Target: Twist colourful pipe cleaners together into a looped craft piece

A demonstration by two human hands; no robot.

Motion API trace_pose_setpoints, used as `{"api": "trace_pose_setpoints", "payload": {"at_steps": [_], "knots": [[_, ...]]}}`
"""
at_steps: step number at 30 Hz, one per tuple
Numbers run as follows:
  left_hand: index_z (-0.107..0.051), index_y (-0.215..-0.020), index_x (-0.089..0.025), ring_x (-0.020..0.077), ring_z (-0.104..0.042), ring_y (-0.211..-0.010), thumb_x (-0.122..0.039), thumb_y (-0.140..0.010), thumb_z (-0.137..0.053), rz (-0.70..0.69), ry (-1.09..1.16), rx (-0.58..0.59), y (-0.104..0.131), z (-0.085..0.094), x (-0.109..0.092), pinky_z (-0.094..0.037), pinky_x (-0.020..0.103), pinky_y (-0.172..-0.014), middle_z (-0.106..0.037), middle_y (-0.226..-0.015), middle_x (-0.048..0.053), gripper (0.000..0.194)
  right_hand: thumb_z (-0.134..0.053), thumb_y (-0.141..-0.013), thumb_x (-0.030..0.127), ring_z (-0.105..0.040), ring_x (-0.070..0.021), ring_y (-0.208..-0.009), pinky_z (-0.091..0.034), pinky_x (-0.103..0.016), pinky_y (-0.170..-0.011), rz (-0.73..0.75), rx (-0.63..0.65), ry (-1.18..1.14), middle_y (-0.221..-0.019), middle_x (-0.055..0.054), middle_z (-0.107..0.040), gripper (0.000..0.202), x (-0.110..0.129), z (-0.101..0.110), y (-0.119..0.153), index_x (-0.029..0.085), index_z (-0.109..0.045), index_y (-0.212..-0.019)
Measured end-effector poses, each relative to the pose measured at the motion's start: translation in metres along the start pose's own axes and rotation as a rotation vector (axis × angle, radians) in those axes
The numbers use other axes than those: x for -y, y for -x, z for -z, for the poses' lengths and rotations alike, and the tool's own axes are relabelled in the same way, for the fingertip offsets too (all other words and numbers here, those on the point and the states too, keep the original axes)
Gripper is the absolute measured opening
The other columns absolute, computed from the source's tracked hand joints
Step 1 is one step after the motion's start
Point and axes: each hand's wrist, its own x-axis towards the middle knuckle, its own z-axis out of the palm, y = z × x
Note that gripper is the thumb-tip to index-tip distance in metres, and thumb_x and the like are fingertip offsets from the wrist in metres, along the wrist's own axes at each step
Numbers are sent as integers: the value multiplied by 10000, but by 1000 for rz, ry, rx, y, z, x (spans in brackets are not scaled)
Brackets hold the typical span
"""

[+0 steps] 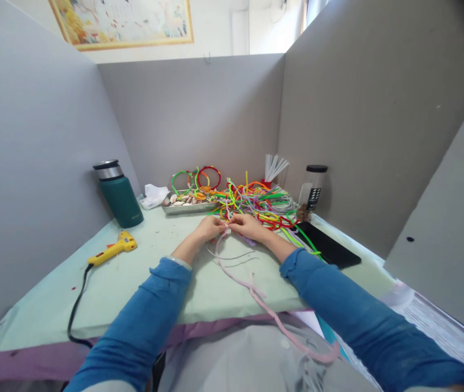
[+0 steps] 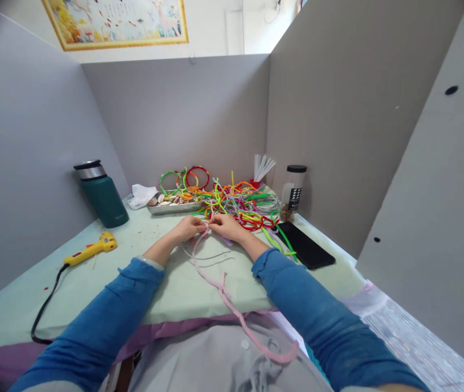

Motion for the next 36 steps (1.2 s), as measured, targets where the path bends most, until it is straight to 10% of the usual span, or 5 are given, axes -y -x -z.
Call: {"api": "trace_pose_setpoints", "payload": {"at_steps": [7,18,23,36], "knots": [[-612,-765,-86,34,-325,-352,-334,-732,-588,40,236,142,9,4,-8,-308,194,-366,-636,-629,60,251,-519,-734,305,-414,-76,-504,-309,-200,-488,79,-8,42,-600,28,-534,170,5,2,2,146,-574,-752],[-608,-653,-100,43,-213,-312,-364,-781,-518,19,278,276,12,6,-10,-264,217,-371,-282,-343,-64,307,-509,-764,348,-422,-78,-517,-324,-201,-501,102,18,35,-622,26,-528,211,4,1,3,151,-573,-800],[-591,-681,-105,39,-237,-326,-243,-711,-564,16,282,310,15,6,-15,-317,216,-387,-374,-383,-57,143,-523,-761,354,-425,-81,-511,-323,-197,-495,102,-12,64,-576,32,-509,204,4,2,2,153,-556,-745],[-631,-768,-142,135,-534,-654,-248,-678,-557,-398,-528,-148,1,-1,-2,-379,223,-588,-627,-722,25,158,-536,-751,337,-421,-73,-475,-312,-196,-473,69,-15,18,-541,43,-506,189,5,1,0,149,-527,-729]]}}
